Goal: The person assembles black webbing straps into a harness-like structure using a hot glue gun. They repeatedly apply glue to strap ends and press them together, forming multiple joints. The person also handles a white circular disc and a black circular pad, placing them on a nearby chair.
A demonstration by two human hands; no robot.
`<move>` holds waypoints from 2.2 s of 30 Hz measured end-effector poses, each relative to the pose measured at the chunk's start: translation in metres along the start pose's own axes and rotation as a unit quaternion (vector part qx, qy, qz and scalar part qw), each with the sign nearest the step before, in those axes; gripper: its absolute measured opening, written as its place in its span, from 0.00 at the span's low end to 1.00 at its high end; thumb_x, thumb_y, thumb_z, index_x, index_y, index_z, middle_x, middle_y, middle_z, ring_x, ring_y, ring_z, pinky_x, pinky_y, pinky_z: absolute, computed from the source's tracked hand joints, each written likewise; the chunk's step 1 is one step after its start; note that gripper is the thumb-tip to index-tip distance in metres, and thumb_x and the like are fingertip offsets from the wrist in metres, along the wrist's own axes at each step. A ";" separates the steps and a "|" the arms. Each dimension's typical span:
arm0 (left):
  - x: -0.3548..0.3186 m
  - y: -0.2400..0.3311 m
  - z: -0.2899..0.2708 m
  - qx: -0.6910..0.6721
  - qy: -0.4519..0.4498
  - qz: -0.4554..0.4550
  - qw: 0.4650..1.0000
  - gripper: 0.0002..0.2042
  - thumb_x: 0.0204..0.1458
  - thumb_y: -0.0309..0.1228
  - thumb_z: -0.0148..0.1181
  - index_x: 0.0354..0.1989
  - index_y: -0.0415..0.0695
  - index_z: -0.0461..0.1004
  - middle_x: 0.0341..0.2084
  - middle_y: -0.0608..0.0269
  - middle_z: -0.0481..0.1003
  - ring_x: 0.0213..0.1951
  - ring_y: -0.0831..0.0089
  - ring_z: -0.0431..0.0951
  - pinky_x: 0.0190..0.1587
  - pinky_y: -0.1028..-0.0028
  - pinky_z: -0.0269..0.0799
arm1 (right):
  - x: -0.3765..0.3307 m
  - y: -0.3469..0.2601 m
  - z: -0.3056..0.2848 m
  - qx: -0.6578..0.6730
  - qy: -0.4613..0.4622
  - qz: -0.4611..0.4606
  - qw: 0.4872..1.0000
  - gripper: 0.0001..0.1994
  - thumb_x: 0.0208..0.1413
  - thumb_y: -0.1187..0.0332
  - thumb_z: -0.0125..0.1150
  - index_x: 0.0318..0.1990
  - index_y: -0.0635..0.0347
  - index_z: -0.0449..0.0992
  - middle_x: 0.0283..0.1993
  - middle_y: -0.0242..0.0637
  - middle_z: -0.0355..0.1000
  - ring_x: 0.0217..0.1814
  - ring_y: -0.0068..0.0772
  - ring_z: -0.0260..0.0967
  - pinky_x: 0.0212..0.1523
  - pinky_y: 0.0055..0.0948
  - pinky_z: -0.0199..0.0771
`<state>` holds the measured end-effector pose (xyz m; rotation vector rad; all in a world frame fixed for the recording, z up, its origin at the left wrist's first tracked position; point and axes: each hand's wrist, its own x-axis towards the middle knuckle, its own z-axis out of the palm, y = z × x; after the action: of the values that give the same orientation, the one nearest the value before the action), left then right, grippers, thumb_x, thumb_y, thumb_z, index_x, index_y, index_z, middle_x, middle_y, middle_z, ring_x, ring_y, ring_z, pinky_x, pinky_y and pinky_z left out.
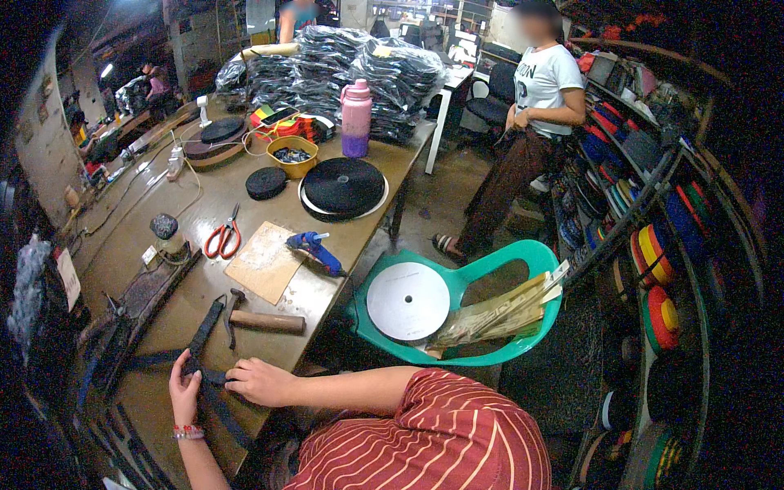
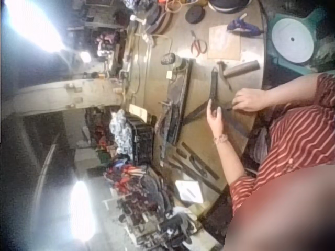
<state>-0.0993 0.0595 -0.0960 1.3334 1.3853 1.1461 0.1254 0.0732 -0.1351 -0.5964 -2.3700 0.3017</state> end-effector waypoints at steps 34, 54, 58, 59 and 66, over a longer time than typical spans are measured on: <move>0.002 -0.005 0.000 0.013 -0.010 0.014 1.000 0.27 0.49 0.16 0.53 0.62 0.41 0.63 0.54 0.73 0.67 0.26 0.89 0.60 0.31 0.86 0.61 | 0.000 0.000 -0.001 0.009 0.019 -0.003 1.000 0.13 0.51 0.70 0.58 0.44 0.59 0.75 0.48 0.35 0.69 0.50 0.33 0.66 0.48 0.32 0.66; 0.004 -0.014 -0.005 0.004 -0.022 -0.002 1.000 0.27 0.49 0.13 0.52 0.61 0.42 0.64 0.56 0.71 0.64 0.27 0.87 0.58 0.32 0.86 0.62 | 0.000 0.000 -0.004 0.011 0.002 0.002 1.000 0.13 0.51 0.69 0.58 0.45 0.58 0.75 0.49 0.36 0.69 0.51 0.34 0.65 0.49 0.33 0.66; 0.004 -0.014 -0.003 0.013 -0.016 0.022 1.000 0.27 0.49 0.13 0.52 0.60 0.42 0.64 0.55 0.71 0.64 0.25 0.87 0.58 0.30 0.86 0.61 | 0.000 0.002 -0.003 0.010 0.002 -0.010 1.000 0.13 0.50 0.70 0.58 0.45 0.58 0.75 0.49 0.36 0.69 0.51 0.35 0.65 0.47 0.32 0.66; 0.005 -0.013 -0.003 0.011 -0.019 0.013 1.000 0.27 0.49 0.13 0.52 0.60 0.42 0.65 0.55 0.71 0.64 0.25 0.87 0.57 0.30 0.86 0.60 | 0.000 0.002 -0.003 0.025 0.024 -0.016 0.999 0.13 0.49 0.70 0.57 0.44 0.59 0.75 0.47 0.36 0.69 0.49 0.37 0.64 0.46 0.35 0.66; 0.005 -0.020 -0.007 0.016 -0.013 0.003 1.000 0.26 0.48 0.13 0.53 0.59 0.42 0.66 0.56 0.70 0.63 0.26 0.87 0.57 0.30 0.86 0.59 | -0.001 0.003 0.003 0.027 0.011 -0.001 1.000 0.14 0.50 0.71 0.57 0.46 0.59 0.75 0.49 0.37 0.69 0.52 0.36 0.65 0.48 0.32 0.66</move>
<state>-0.1103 0.0645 -0.1139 1.3726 1.3864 1.1104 0.1254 0.0748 -0.1387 -0.5701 -2.3332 0.3550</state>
